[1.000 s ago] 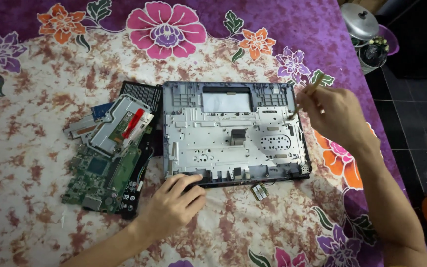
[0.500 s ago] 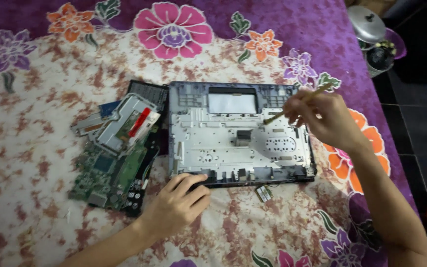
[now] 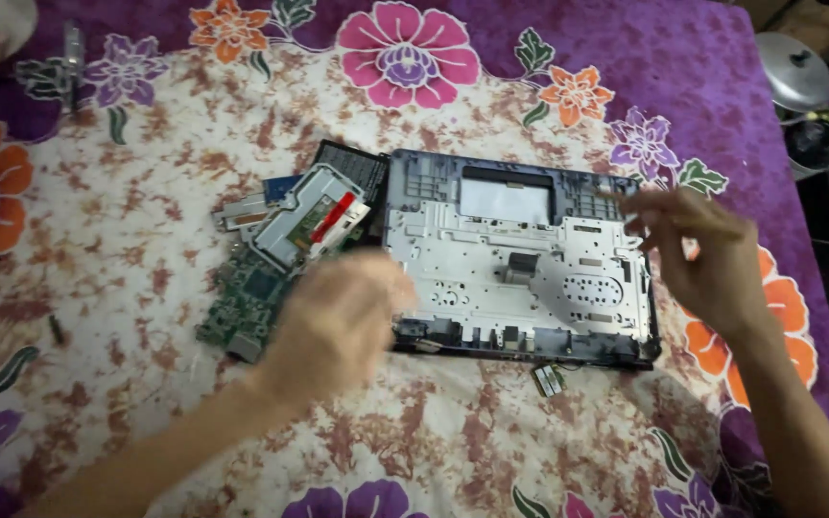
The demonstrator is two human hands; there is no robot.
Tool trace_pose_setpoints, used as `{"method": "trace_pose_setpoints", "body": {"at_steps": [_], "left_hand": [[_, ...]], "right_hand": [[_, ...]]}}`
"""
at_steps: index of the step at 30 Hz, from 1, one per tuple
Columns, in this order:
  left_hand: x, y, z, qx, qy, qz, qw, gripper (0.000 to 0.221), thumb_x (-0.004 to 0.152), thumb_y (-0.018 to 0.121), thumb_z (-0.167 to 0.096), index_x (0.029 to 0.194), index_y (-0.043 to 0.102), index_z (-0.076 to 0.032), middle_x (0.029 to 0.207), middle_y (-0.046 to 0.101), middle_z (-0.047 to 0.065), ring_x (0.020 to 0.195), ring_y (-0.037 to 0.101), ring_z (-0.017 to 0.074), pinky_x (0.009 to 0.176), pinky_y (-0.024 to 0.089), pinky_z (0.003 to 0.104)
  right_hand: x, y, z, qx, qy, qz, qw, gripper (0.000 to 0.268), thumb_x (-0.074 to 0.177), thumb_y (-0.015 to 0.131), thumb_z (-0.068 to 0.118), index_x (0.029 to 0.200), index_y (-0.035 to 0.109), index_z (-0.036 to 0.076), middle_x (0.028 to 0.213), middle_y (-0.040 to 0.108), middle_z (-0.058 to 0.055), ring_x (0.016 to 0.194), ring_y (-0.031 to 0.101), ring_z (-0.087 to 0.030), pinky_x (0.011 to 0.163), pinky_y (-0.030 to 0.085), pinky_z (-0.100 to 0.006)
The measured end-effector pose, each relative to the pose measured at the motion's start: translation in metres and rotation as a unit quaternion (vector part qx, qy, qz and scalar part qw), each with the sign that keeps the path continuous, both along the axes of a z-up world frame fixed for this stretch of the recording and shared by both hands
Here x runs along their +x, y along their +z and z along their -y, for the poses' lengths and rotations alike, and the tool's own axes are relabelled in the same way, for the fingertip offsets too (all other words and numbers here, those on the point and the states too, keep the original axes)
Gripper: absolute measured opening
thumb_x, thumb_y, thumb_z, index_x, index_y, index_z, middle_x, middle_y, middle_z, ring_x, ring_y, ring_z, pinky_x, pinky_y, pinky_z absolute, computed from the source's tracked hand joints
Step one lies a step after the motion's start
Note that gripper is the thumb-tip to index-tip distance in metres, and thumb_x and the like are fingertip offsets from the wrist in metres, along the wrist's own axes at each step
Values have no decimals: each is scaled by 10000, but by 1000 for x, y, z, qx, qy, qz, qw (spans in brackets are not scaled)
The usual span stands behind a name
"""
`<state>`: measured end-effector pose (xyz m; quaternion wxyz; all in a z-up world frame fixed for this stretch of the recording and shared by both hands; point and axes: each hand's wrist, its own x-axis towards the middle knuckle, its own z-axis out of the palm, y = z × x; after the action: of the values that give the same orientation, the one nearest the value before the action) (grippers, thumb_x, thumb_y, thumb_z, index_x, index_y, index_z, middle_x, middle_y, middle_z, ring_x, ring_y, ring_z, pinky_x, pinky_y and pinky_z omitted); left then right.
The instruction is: Disassembling a laptop and cleaning the motherboard and internal components using a screwdriver and a brush.
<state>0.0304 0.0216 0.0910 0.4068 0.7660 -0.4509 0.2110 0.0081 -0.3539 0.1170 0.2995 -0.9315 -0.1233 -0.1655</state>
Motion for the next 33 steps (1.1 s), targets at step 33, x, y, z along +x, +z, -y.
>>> {"method": "trace_pose_setpoints", "body": {"at_steps": [33], "left_hand": [[128,-13,-57,134,192,-511,827,498,710,663,-200,1193,703,-87,938,717,81,902,672,220,777,517,351]], "right_hand": [[98,-53,-194,-121,309,129,934,62,965,616,50,920,575,65,758,633,-90,778,679,-247,683,579,-338]]}}
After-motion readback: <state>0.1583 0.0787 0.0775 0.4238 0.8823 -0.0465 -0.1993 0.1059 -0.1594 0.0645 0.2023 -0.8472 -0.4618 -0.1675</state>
